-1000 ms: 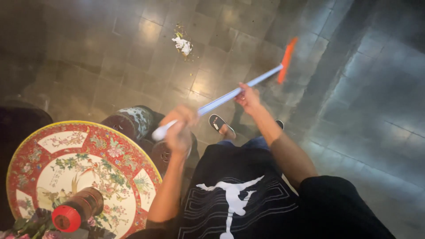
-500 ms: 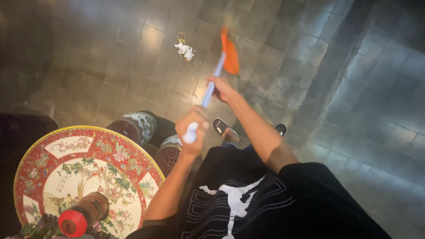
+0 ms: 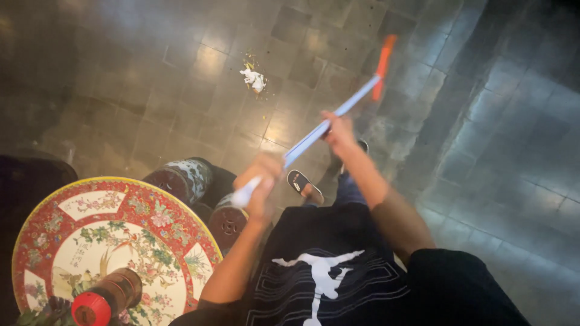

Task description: Sweeping a tiled floor with a broom to collect debris.

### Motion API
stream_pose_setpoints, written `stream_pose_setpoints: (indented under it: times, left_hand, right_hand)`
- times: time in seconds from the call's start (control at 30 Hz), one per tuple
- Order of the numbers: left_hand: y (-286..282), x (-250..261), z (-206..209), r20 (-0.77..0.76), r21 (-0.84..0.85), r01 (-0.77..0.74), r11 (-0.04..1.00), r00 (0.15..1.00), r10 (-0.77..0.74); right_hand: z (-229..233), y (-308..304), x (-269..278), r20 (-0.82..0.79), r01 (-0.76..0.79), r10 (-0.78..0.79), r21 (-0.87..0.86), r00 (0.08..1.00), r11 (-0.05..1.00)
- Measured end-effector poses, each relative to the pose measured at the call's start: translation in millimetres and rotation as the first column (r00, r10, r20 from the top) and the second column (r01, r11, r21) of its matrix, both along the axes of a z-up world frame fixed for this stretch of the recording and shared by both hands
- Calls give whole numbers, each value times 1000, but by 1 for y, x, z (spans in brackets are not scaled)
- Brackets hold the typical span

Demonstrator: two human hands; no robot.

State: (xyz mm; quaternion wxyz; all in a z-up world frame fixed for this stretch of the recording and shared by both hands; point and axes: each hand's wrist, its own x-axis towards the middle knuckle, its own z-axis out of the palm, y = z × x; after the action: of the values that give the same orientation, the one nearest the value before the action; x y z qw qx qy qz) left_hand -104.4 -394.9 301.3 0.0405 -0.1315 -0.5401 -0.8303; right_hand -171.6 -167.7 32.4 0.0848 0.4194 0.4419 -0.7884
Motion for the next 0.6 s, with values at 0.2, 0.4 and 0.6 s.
stream_pose_setpoints:
  times: [0.2, 0.4, 0.6]
  left_hand:
    - [76, -50, -101, 369, -12, 99, 995, 925, -88]
    - [120, -93, -91, 370, -114, 11, 993, 928, 32]
    - [157, -126, -6, 85, -438, -72, 896, 989, 121]
  right_hand:
    - [-148, 140, -22, 172, -56, 22, 192, 985, 980]
    - [-184, 149, -87, 194, -133, 128, 11, 973, 991]
    - [-81, 84, -162, -2, -346, 356, -232, 935, 909]
